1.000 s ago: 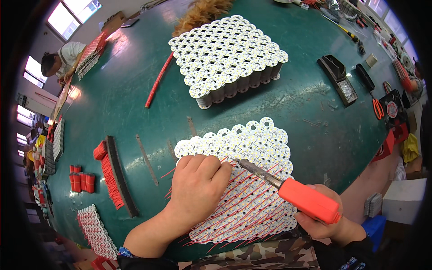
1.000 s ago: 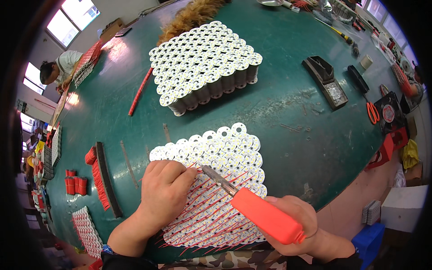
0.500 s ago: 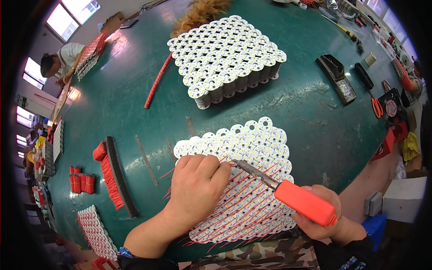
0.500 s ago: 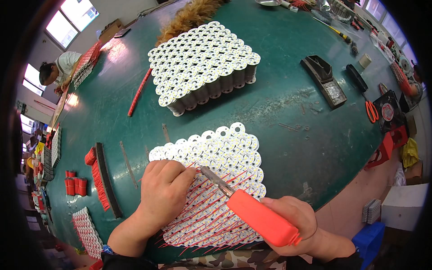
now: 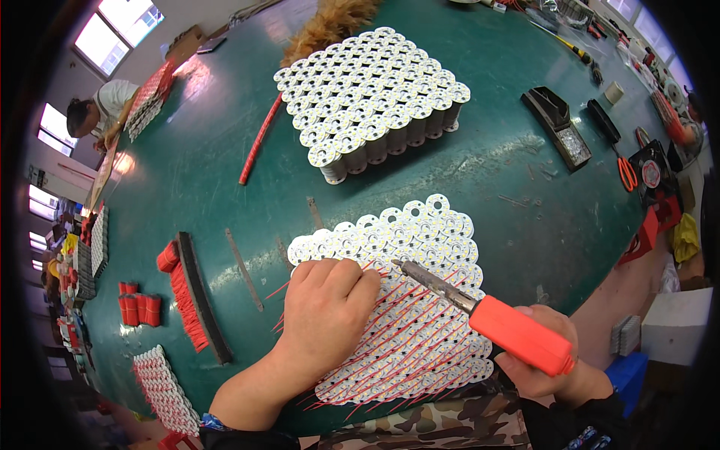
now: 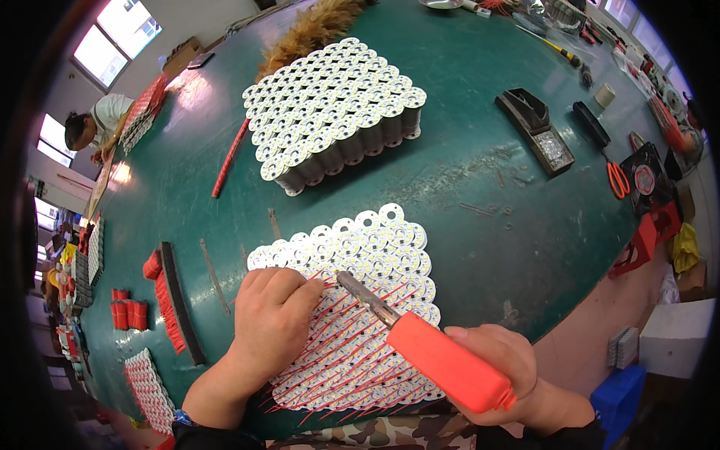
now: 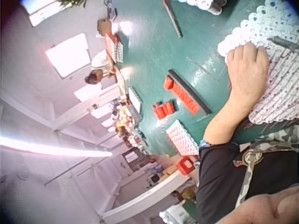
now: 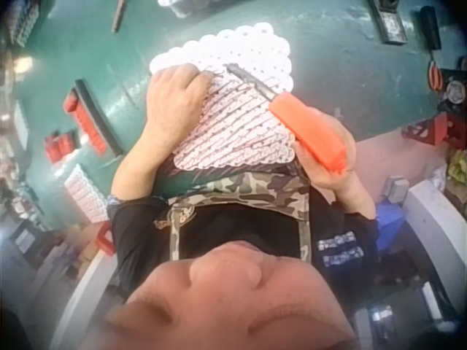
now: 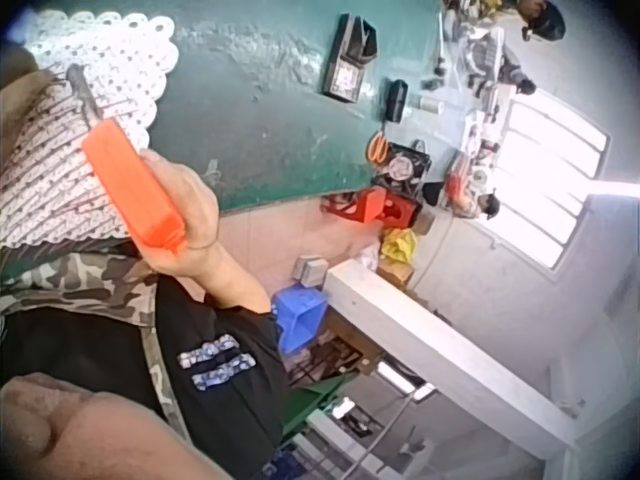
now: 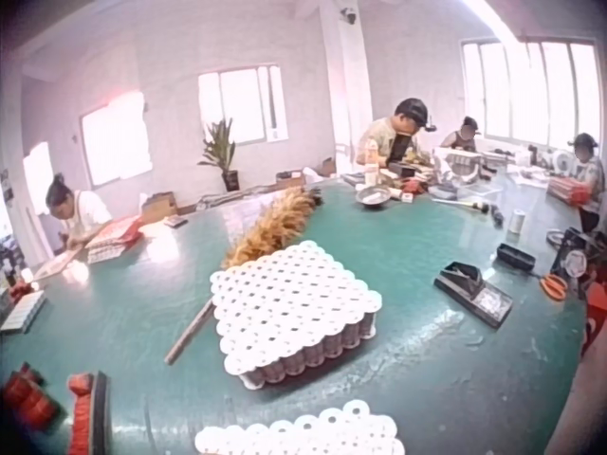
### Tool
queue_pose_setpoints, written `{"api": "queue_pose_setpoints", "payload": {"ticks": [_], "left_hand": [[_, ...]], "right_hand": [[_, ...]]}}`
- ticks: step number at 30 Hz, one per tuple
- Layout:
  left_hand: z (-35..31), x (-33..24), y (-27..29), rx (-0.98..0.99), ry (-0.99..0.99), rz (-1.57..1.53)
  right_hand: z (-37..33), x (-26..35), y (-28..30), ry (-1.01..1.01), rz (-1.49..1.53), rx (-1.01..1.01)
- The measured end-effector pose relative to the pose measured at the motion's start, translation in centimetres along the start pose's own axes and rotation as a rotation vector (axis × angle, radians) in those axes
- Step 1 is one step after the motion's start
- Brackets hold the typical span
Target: The person solders wires onto LED circuit boards using a soldering gun, repeatedly taking wires and soldering them to the panel.
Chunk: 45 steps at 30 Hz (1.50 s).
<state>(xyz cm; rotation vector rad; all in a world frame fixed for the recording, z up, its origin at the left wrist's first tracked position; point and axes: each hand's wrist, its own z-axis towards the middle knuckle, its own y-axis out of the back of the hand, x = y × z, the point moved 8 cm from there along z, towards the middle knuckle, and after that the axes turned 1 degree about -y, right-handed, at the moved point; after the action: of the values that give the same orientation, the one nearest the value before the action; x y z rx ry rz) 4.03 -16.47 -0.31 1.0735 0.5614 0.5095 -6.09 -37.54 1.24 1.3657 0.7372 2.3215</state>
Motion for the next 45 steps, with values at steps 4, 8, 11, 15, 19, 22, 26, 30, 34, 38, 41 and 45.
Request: {"api": "queue_pose_setpoints", "payload": {"ticks": [4,8,11,15,19,22,26,30,34,38,41,45], "left_hand": [[0.0,0.5,0.2,-0.081,0.051,-0.08],[0.8,0.3,0.4,-0.091,0.034,-0.076],[1.7,-0.3,-0.3,0.006,-0.008,-0.056],[1.8,-0.3,-1.3,0.02,-0.034,-0.037],[2.0,-0.4,-1.3,0.029,-0.038,-0.015],[2.2,-0.5,-1.4,0.027,-0.044,-0.016],[2.1,-0.4,-1.4,0.055,-0.039,-0.019],[2.2,-0.4,-1.3,0.043,-0.03,-0.029],[2.3,-0.5,-1.1,0.034,-0.026,-0.043],[2.2,-0.5,-1.3,0.062,-0.036,-0.021],[2.2,-0.5,-1.2,0.053,-0.035,-0.024],[2.2,-0.5,-1.4,0.063,-0.036,-0.019]], "right_hand": [[-0.7,-0.8,0.2,-0.04,-0.005,0.039],[-1.3,-1.2,0.3,-0.022,-0.054,0.025],[-1.3,-1.6,0.7,-0.069,0.018,-0.029],[-0.6,-1.5,0.5,-0.07,0.029,-0.02],[-0.1,-1.4,0.4,-0.052,0.023,-0.039],[-0.2,-1.7,0.3,-0.075,0.062,-0.034],[0.2,-1.5,0.2,-0.071,0.056,-0.028],[0.4,-1.2,0.3,-0.057,0.034,-0.051],[0.2,-1.4,0.2,-0.076,0.057,-0.039],[0.5,-1.1,0.4,-0.061,0.036,-0.037],[0.4,-1.1,0.2,-0.071,0.034,-0.012],[0.3,-1.2,0.4,-0.074,0.041,-0.049]]}}
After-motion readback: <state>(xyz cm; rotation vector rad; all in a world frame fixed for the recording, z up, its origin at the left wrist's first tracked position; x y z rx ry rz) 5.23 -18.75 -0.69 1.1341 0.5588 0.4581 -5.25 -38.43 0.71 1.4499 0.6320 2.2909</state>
